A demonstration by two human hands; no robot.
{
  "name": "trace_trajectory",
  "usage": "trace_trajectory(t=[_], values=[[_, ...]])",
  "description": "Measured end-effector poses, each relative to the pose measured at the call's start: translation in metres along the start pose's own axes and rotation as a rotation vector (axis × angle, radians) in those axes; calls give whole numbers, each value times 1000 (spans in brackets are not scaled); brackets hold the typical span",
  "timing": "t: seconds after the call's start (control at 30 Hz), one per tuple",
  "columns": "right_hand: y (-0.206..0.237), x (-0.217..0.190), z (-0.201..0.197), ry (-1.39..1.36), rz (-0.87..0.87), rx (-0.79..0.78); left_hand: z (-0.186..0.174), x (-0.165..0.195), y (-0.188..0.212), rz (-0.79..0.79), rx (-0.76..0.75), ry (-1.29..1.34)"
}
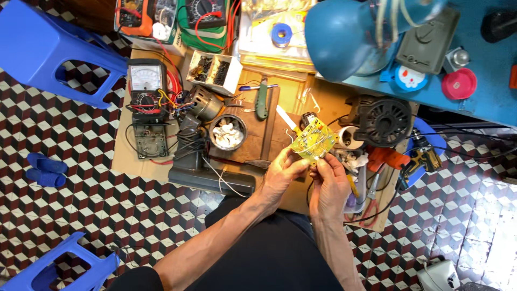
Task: The person disassembles a small motor, strips wire ends with a knife, and uses a cordless drill to tighten a screw on the motor housing. They then reassemble the motor into a black plastic housing and place the unit on the workbench.
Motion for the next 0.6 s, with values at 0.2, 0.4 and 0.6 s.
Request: trace_trajectory(t=[0.2,0.4,0.6], values=[[19,45,16,7,-5,48,-38,11,-3,2,12,108],[24,50,33,58,0,52,-51,31,-9,-55,-48,179],[11,29,52,160,-2,21,-48,50,-24,-56,-35,159]])
Point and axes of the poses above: each hand's wrist, its own y-axis away from the middle knuckle, its own z-axis out of the palm, x = y × z, the point moved 2 cm from there along -y, towards the middle knuckle, and after that the axes turned 11 degrees about -y, right-handed, at the moved point
